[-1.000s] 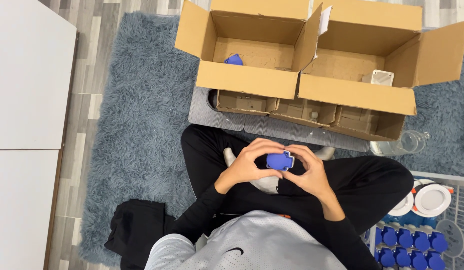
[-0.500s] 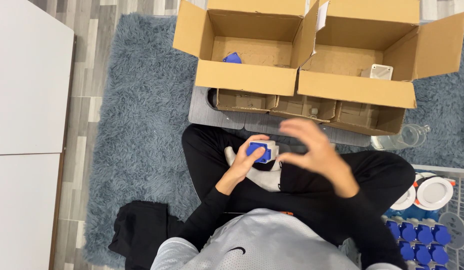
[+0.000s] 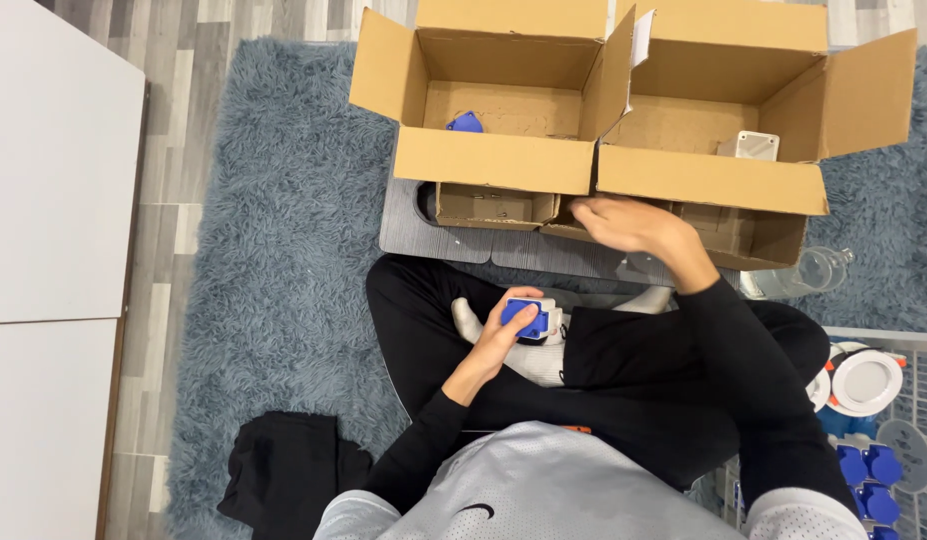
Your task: Assembling or inspecting small electrical components using a screwdriver while sitting on the floor
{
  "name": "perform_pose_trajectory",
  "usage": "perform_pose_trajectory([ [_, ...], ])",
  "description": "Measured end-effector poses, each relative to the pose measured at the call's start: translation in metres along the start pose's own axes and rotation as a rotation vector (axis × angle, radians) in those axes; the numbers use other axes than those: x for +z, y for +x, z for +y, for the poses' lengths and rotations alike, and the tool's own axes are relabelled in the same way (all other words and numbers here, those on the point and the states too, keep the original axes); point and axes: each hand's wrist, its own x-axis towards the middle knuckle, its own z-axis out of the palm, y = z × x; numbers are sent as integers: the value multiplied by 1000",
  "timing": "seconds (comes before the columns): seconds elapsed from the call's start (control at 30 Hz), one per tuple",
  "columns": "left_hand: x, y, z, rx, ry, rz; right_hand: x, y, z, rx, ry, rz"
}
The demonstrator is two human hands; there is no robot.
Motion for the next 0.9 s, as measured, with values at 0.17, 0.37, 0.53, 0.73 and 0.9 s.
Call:
perform_pose_trajectory([
  [0.17, -12, 2, -19, -14, 41, -5, -13, -2, -26, 48, 69, -97],
  [0.37, -9, 3, -26, -16, 93, -22, -45, -32, -89, 49, 117, -79],
  [0.53, -9, 6, -28, -25, 110, -21, -26, 0, -13, -27, -275, -22],
  [0.73, -10, 5, -23, -34, 107, -12, 33, 70, 86, -317, -891, 771],
  [0.9, -10, 7, -27, -37, 103, -7, 36, 59, 90, -130, -755, 678],
])
